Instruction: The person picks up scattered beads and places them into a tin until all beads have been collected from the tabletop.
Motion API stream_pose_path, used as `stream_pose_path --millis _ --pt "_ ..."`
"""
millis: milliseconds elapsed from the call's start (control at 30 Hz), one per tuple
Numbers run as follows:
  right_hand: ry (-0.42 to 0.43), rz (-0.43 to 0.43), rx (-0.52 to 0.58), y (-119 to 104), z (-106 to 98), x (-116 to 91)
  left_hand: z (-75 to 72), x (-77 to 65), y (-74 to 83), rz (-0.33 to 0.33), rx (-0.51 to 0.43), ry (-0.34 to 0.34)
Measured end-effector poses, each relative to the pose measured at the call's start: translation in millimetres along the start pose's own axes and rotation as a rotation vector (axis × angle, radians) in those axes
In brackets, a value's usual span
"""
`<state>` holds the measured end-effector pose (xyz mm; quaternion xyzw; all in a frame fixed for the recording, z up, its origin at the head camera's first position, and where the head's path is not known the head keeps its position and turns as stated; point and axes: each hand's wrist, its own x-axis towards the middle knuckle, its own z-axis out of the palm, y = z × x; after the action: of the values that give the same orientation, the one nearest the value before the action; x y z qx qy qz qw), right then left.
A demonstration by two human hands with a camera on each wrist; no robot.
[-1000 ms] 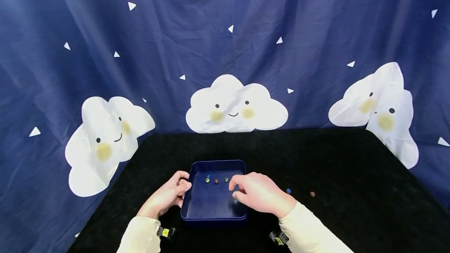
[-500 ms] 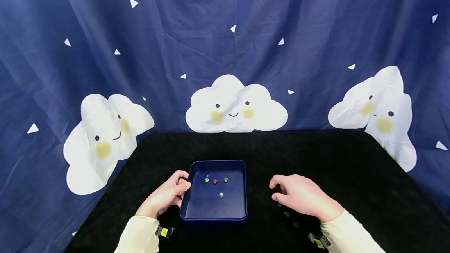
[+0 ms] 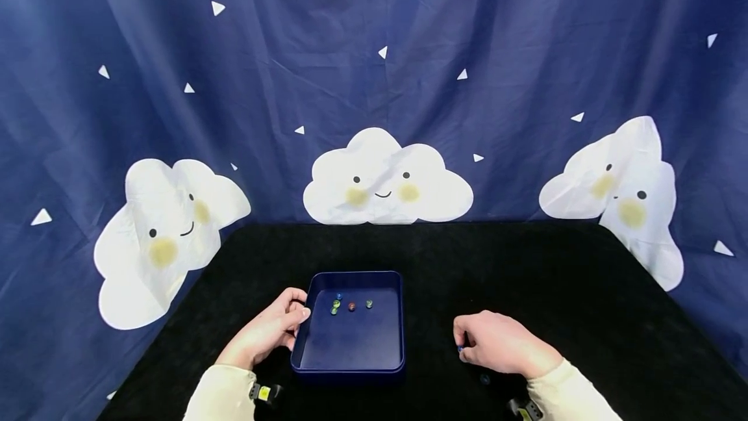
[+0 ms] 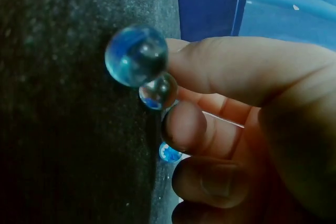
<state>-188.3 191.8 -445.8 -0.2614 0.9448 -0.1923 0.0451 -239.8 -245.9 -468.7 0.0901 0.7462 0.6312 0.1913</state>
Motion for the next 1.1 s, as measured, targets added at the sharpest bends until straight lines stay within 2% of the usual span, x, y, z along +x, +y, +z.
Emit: stream_pose_path --millis 167,400,600,700,867,1000,1100 --pt "-0.014 -0.013 -0.001 2 -1 0 1.8 -0.4 -2.9 -0.001 -0.003 0.005" --pt "-0.048 -0.016 0.031 8 -2 -11 11.1 6.0 -11.4 -0.006 -0.008 -0.014" --pt "-0.027 -0.033 0.036 6 -2 -10 9.9 6.3 -9.9 -0.002 -0.003 -0.006" --pt "-0.001 -0.049 0.044 3 -4 -4 6.0 6.5 -5.9 0.001 0.004 0.01" --pt "0.099 -0.062 0.045 -6 -8 5 1.2 8.1 -0.1 0.007 0.015 0.02" --pt "0.185 -0.064 0.03 -15 -9 12 -1.7 6.9 0.2 0.005 0.02 0.024" --pt "0.212 -0.078 0.024 -25 -10 21 -3.8 3.2 -0.5 -0.001 0.022 0.036"
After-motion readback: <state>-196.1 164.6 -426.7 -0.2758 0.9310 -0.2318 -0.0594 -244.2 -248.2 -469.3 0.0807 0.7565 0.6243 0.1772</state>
